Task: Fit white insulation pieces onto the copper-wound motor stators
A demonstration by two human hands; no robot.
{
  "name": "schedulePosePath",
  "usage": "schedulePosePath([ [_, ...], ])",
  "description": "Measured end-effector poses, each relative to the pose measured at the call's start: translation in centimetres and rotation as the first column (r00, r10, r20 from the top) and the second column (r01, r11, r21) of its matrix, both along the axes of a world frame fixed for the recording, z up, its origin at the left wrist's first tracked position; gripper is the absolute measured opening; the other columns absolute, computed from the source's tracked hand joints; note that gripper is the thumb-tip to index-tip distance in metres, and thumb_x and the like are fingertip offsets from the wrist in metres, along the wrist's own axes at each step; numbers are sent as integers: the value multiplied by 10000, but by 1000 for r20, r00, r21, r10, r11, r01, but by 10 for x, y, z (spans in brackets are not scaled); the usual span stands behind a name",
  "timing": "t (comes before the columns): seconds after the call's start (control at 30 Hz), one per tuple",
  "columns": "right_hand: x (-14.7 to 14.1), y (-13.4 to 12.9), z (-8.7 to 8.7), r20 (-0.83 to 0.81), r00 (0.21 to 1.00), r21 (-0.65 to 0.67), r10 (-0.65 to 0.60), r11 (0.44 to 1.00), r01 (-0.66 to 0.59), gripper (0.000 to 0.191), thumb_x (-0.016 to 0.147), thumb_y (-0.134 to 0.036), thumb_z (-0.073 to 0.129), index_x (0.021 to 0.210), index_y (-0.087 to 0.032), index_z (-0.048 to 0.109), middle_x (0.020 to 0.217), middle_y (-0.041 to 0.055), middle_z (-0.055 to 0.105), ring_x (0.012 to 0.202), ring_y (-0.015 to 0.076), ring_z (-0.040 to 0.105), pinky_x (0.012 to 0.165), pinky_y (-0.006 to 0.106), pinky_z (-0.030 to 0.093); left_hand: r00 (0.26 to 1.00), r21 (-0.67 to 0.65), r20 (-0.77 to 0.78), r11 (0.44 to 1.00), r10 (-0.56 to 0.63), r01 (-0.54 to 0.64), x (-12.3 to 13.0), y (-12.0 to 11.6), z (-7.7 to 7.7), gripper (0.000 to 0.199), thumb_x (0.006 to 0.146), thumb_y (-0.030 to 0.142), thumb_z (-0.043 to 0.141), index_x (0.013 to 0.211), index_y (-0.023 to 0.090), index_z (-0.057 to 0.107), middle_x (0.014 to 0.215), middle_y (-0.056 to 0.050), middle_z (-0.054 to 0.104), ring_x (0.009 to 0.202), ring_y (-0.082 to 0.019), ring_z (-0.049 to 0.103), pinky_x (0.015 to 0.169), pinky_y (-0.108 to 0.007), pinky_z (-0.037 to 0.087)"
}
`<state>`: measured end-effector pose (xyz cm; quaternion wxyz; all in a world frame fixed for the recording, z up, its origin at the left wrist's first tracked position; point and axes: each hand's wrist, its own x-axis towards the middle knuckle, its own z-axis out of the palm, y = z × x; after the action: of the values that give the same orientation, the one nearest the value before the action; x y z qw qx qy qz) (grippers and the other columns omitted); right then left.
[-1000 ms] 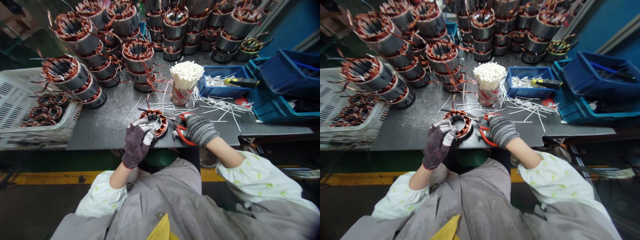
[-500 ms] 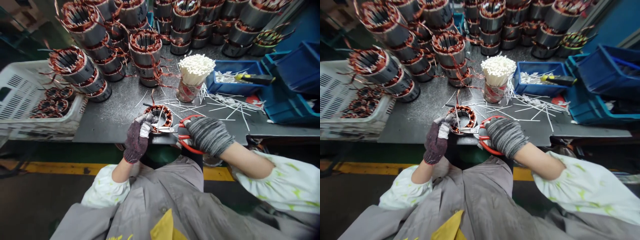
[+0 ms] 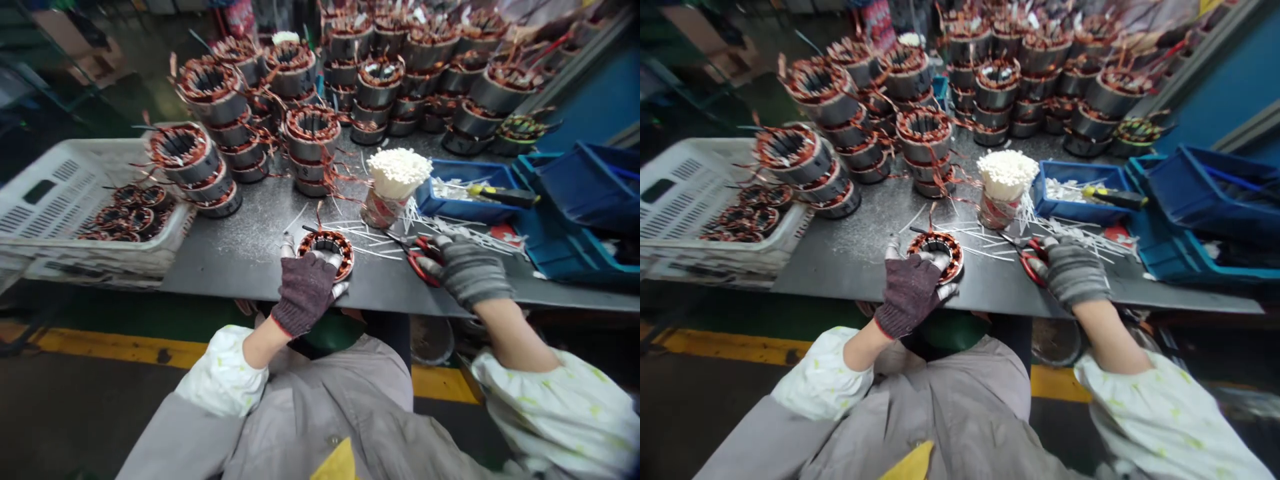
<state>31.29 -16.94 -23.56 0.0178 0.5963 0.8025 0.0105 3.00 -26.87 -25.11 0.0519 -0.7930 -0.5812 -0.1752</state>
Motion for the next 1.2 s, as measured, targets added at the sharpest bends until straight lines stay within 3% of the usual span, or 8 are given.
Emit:
schedulePosePath([
  [0.23, -15, -42, -60, -396, 817, 318, 419, 897, -306, 265, 967, -374, 521, 1093, -281, 734, 1233, 152, 716, 1126, 374, 676, 986, 567, 559, 844, -166, 419, 942, 334, -290, -88, 2, 23, 396, 894, 558, 666, 1150, 264, 733, 1020, -41, 790, 902, -245, 723, 842, -417, 560],
  [0.4, -79, -63, -78, -511, 625, 343, 590, 807, -481, 276, 992, -292, 525, 1153, -241, 743, 1267, 111, 729, 1188, 310, 667, 1035, 553, 540, 827, 67, 100, 825, 553, -561, -151, -5, 8, 394, 861, 579, 661, 1065, 251, 740, 1085, -103, 781, 1107, -351, 682, 1125, -589, 371],
  [0.63, -215, -64, -69, -494, 304, 179, 815, 438, -881, 728, 902, -632, 644, 1461, -171, 579, 1525, 163, 557, 1442, 350, 475, 1214, 585, 349, 764, 129, -21, 759, 645, -638, -201, 2, 1, 400, 881, 544, 604, 1055, 200, 708, 1098, -188, 756, 1184, -414, 618, 1103, -698, 306],
  [0.7, -223, -34, -69, -463, 448, 86, 765, 542, -836, 796, 879, -635, 670, 1482, -129, 552, 1558, 209, 503, 1464, 379, 444, 1226, 606, 310, 810, 171, -18, 800, 587, -576, -200, 2, 9, 358, 912, 494, 583, 1107, 216, 694, 1165, -167, 743, 1263, -416, 575, 1130, -739, 246],
  [0.8, -198, 13, -65, -365, 761, 47, 536, 827, -560, 713, 929, -503, 645, 1493, -83, 527, 1559, 252, 481, 1469, 398, 436, 1214, 634, 311, 896, 263, 22, 862, 443, -433, -185, 15, 27, 318, 976, 399, 515, 1212, 251, 668, 1261, -109, 725, 1349, -365, 537, 1201, -700, 196],
  [0.87, -173, 23, -60, -332, 842, 118, 425, 904, -410, 595, 959, -379, 600, 1478, -93, 544, 1533, 246, 516, 1438, 384, 482, 1187, 636, 356, 946, 316, 72, 892, 317, -323, -164, 42, 44, 336, 1009, 358, 458, 1248, 238, 661, 1282, -88, 723, 1348, -307, 555, 1222, -590, 268],
  [1.03, -131, -31, -60, -333, 651, 419, 682, 726, -546, 377, 995, -226, 501, 1320, -240, 691, 1338, 106, 710, 1270, 293, 634, 1138, 558, 449, 983, 417, 131, 893, 126, -169, -85, 154, 87, 412, 1004, 369, 472, 1345, 187, 615, 1329, -99, 702, 1349, -270, 562, 1243, -519, 258],
  [1.2, -103, -64, -82, -404, 682, 489, 609, 774, -402, 319, 981, -207, 517, 1227, -183, 718, 1241, 119, 747, 1192, 308, 662, 1031, 546, 518, 959, 16, -36, 959, 283, -282, -35, 237, 102, 386, 862, 467, 672, 1100, 167, 721, 1134, -152, 757, 1179, -402, 631, 1182, -714, 151],
])
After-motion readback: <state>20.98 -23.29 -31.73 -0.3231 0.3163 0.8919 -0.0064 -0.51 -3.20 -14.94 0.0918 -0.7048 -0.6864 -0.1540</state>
